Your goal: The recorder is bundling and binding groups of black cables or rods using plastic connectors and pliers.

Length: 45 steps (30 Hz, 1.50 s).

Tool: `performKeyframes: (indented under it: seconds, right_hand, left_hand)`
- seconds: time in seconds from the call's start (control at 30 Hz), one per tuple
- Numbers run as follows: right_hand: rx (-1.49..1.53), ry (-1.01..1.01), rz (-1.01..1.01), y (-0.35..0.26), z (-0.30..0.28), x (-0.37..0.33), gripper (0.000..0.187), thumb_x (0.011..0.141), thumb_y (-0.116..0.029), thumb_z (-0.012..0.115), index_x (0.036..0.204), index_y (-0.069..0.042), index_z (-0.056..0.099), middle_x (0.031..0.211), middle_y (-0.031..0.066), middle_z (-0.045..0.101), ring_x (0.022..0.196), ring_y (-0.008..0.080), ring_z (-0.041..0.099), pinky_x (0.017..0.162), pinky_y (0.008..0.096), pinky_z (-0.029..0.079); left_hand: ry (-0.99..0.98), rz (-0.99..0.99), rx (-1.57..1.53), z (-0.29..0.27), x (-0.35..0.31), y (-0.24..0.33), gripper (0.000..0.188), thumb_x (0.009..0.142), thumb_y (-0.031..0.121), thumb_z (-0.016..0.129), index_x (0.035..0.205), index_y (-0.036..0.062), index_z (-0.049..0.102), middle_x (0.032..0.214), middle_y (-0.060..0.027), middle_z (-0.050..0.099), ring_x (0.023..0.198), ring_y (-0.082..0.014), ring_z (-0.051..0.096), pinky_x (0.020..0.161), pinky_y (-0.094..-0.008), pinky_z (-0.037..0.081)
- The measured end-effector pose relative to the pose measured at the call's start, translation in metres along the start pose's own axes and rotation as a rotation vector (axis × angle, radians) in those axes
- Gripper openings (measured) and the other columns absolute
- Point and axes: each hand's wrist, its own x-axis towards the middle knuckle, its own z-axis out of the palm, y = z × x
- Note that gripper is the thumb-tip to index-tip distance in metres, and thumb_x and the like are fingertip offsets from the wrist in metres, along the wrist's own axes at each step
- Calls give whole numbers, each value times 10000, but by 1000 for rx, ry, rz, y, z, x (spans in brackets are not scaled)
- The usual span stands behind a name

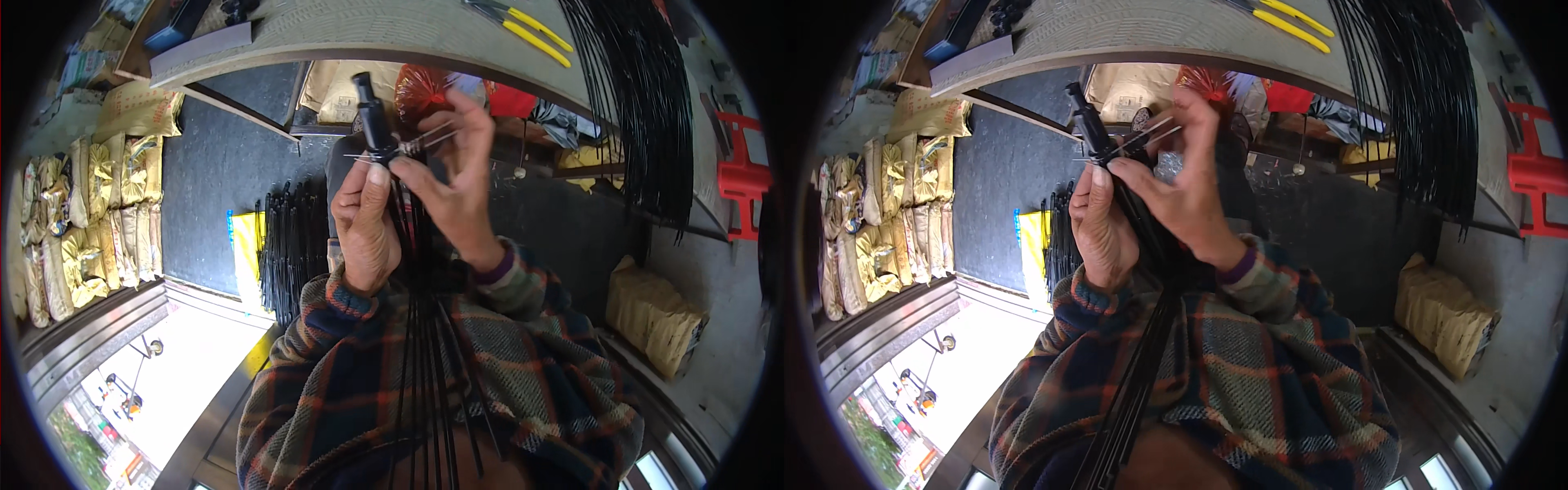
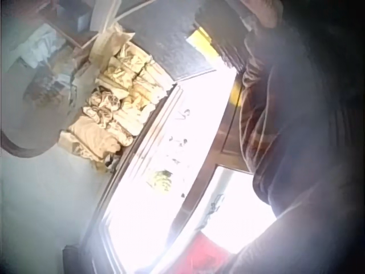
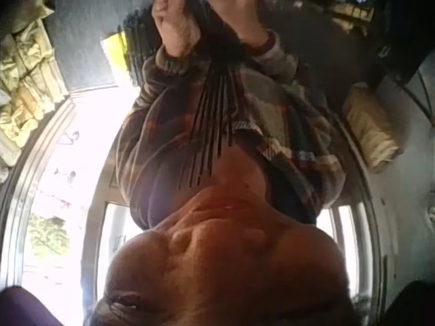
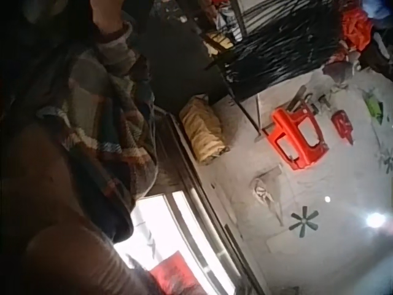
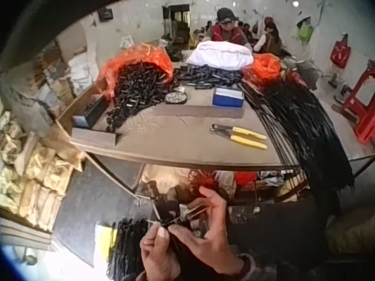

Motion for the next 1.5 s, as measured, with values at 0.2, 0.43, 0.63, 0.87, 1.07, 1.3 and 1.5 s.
performKeyframes:
  seconds: [0.2, 0.43, 0.63, 0.87, 1.07, 1.3, 1.5]
  right_hand:
    - [433, -60, 427, 8, 5, -8, 287, 791, -107, 666, 1019, -5, 525, 861, 2, 536, 781, 48, 485, 686, 192, 397]
    - [473, -79, 392, 6, -1, -7, 80, 811, -78, 636, 809, -4, 608, 725, -30, 540, 678, 23, 448, 590, 180, 363]
    - [241, -117, 247, -7, -3, -6, 92, 808, -77, 638, 813, 9, 605, 689, -43, 523, 631, 13, 432, 539, 165, 349]
    - [401, -246, 473, 12, -4, -5, 152, 816, -133, 641, 854, 11, 611, 738, -21, 556, 691, 28, 464, 607, 184, 382]
    - [644, -289, 615, 11, -12, -1, 173, 815, -148, 642, 885, 9, 622, 767, 1, 597, 702, 48, 524, 638, 182, 419]
    - [888, -271, 540, 10, -12, 6, 170, 815, -111, 626, 920, 20, 602, 818, 53, 628, 713, 102, 584, 683, 233, 489]
    - [472, -8, 229, -9, -9, 29, 174, 814, -92, 565, 944, 23, 574, 853, 61, 612, 747, 120, 581, 692, 242, 474]
  left_hand:
    - [-14, 1, -23, -7, 2, 4, 349, 902, 217, 512, 1146, -33, 515, 1050, -81, 584, 943, -146, 544, 878, -292, 414]
    - [-27, -30, -56, -12, 3, 3, 394, 894, 249, 516, 1165, -36, 492, 1142, -133, 553, 1054, -204, 518, 955, -338, 373]
    - [-92, -62, 39, -8, 7, 3, 495, 881, 306, 515, 1239, -20, 410, 1281, -170, 430, 1182, -271, 417, 1034, -399, 296]
    - [-3, -2, 94, -9, 1, 2, 497, 899, 314, 479, 1234, -49, 420, 1313, -173, 407, 1200, -253, 404, 1035, -375, 282]
    - [-120, 41, 222, -2, 4, 4, 481, 919, 291, 435, 1235, -72, 435, 1323, -166, 410, 1193, -231, 403, 1016, -347, 280]
    - [-125, -185, 476, -3, 14, 31, 480, 919, 308, 440, 1273, -16, 427, 1324, -126, 428, 791, -61, 427, 694, -213, 360]
    - [-354, 298, 397, -23, 2, 8, 996, 771, 689, 422, 1380, -35, 110, 1398, -235, 238, 1287, -307, 269, 1075, -373, 159]
